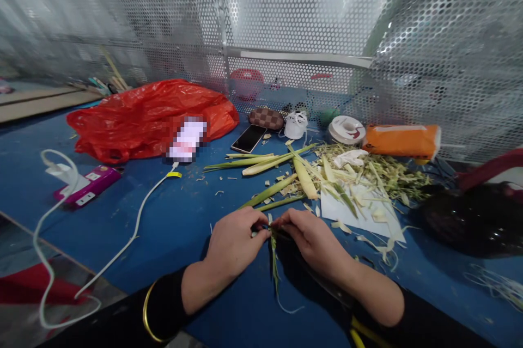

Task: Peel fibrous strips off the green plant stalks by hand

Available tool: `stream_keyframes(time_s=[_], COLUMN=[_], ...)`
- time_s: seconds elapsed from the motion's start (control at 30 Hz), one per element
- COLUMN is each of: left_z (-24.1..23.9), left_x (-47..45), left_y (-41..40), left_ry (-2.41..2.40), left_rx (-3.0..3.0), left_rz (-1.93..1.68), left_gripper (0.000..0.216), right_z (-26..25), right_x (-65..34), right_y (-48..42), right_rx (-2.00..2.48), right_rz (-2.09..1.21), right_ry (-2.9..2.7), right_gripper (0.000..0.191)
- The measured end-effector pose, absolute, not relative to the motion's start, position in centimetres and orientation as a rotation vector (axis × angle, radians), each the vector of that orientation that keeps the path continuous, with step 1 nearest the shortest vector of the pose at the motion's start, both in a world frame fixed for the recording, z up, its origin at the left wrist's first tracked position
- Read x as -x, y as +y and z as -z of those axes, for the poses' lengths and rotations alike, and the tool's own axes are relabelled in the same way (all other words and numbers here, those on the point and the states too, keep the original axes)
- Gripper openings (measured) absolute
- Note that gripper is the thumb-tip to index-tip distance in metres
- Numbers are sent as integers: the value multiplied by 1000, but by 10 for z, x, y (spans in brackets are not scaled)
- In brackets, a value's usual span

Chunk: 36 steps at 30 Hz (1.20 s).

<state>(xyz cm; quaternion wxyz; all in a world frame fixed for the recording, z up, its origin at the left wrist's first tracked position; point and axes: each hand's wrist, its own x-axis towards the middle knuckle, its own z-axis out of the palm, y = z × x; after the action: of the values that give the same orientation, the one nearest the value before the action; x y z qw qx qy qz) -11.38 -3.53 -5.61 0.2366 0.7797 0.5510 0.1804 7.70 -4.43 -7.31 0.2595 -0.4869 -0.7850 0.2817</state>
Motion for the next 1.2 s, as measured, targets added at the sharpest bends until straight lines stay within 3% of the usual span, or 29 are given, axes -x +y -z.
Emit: stream_keyframes(time_s=[0.23, 0.7, 0.97, 1.2], left_z=[56, 58, 56, 51], left_x=[114, 120, 121, 129], left_y=[-32, -26, -20, -14], left_ry=[1271, 1269, 1114, 990], left_rx=[-2415, -2227, -2411, -2407], left_rz=[-509, -548, -499, -456], left_gripper=[9, 11, 4, 12], right_z=[74, 74, 73, 73], right_x=[-76, -76, -76, -76], right_y=[-44, -46, -47, -46], right_rx=[1314, 1303, 1302, 1301], right_rz=[-795, -890, -879, -887], right_ry=[-2076, -2003, -2006, -2015], right_gripper=[18, 18, 18, 18])
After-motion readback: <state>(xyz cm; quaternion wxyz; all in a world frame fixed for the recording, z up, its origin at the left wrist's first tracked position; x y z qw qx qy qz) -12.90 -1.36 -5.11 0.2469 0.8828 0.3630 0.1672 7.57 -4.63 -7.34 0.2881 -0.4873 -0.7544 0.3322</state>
